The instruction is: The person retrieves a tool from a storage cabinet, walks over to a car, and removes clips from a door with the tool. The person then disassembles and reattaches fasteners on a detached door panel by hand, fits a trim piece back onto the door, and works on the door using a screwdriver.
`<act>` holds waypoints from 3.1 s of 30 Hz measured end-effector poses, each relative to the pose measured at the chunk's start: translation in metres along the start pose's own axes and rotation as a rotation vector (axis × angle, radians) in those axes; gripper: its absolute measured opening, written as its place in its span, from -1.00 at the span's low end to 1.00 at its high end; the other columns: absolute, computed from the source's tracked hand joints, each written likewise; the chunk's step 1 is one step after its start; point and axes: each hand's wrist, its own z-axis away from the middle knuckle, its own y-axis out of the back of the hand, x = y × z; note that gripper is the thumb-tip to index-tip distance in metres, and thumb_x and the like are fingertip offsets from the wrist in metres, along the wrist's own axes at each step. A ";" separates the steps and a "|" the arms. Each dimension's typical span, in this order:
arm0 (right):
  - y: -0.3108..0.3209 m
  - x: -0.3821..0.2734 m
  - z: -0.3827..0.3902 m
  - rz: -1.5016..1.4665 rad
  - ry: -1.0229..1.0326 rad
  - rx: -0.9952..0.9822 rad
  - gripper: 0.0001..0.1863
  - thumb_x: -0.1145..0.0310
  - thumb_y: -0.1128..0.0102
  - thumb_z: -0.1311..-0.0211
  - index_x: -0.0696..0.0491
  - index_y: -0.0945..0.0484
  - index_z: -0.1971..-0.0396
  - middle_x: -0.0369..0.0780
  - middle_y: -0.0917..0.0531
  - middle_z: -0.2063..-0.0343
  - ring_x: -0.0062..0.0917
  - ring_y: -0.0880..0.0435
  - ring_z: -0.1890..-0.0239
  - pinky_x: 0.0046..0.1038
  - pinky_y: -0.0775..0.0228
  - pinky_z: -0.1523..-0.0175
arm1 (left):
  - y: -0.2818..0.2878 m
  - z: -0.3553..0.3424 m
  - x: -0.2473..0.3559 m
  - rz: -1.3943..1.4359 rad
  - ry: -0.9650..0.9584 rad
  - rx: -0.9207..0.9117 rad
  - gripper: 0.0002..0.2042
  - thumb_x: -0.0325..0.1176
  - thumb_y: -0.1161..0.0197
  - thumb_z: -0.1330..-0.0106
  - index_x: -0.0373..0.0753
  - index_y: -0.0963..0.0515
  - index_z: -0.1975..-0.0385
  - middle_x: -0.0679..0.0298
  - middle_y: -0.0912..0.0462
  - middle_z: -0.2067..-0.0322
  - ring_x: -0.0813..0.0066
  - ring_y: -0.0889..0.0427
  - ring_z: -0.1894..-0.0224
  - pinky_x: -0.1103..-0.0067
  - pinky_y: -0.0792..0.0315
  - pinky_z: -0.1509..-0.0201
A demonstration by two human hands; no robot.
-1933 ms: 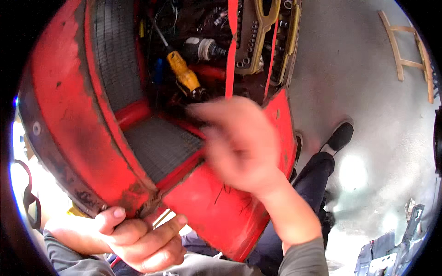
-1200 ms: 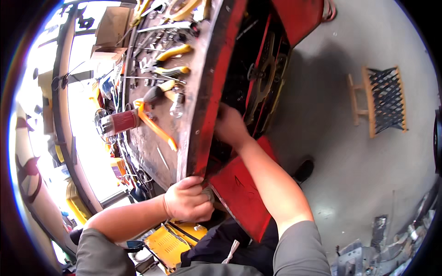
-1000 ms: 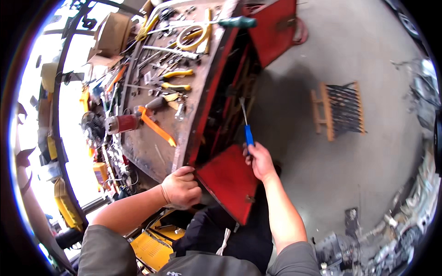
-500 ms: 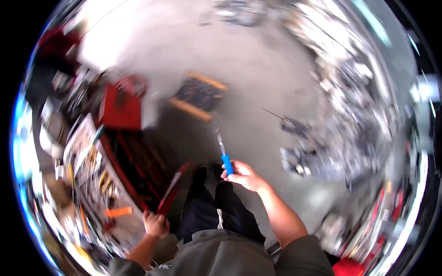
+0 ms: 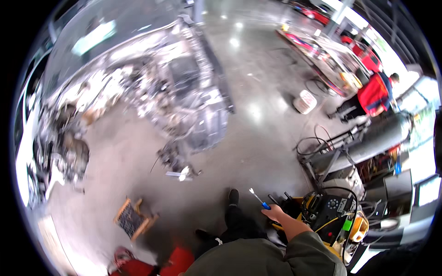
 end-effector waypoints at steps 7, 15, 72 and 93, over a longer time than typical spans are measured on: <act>0.069 0.088 -0.050 -0.369 -0.293 -0.008 -0.54 -0.07 -0.35 -0.15 0.07 -0.75 0.27 -0.19 -0.71 0.56 -0.37 -0.72 0.51 -0.29 -0.56 0.32 | 0.070 -0.183 0.230 -0.516 -0.898 0.012 -0.60 -0.03 -0.17 -0.45 -0.30 -0.59 0.41 0.19 -0.65 0.54 0.22 -0.57 0.49 0.14 -0.53 0.11; 0.245 0.054 -0.164 -0.460 -0.124 0.210 -0.53 0.03 -0.42 -0.22 0.14 -0.69 0.09 -0.16 -0.73 0.38 -0.43 -0.74 0.30 -0.31 -0.59 0.08 | 0.193 -0.183 0.728 0.617 -0.741 -0.452 -0.84 -0.40 -0.17 -0.48 -0.32 -0.66 0.15 0.13 -0.82 0.24 0.39 -0.79 0.20 0.44 -0.65 0.04; 1.504 -0.676 -1.694 -0.958 -0.681 -0.632 -0.70 0.19 -0.09 -0.50 -0.15 -0.31 0.49 -0.41 -0.32 0.70 -0.58 -0.31 0.71 -0.35 -0.18 0.53 | 0.778 -1.578 2.337 0.611 -0.179 -0.050 -0.88 -0.49 -0.15 -0.46 -0.29 -0.62 0.14 0.19 -0.74 0.25 0.39 -0.71 0.25 0.45 -0.61 0.12; 2.047 -1.027 -2.304 -0.358 -0.175 0.118 -0.71 0.19 -0.50 -0.20 0.10 -0.66 0.29 -0.21 -0.73 0.51 -0.49 -0.70 0.53 -0.40 -0.52 0.45 | 0.986 -2.053 3.164 -0.178 -0.658 -0.139 -0.64 -0.18 -0.07 -0.50 -0.35 -0.68 0.06 -0.17 -0.71 0.01 -0.14 -0.68 -0.08 0.19 -0.54 -0.15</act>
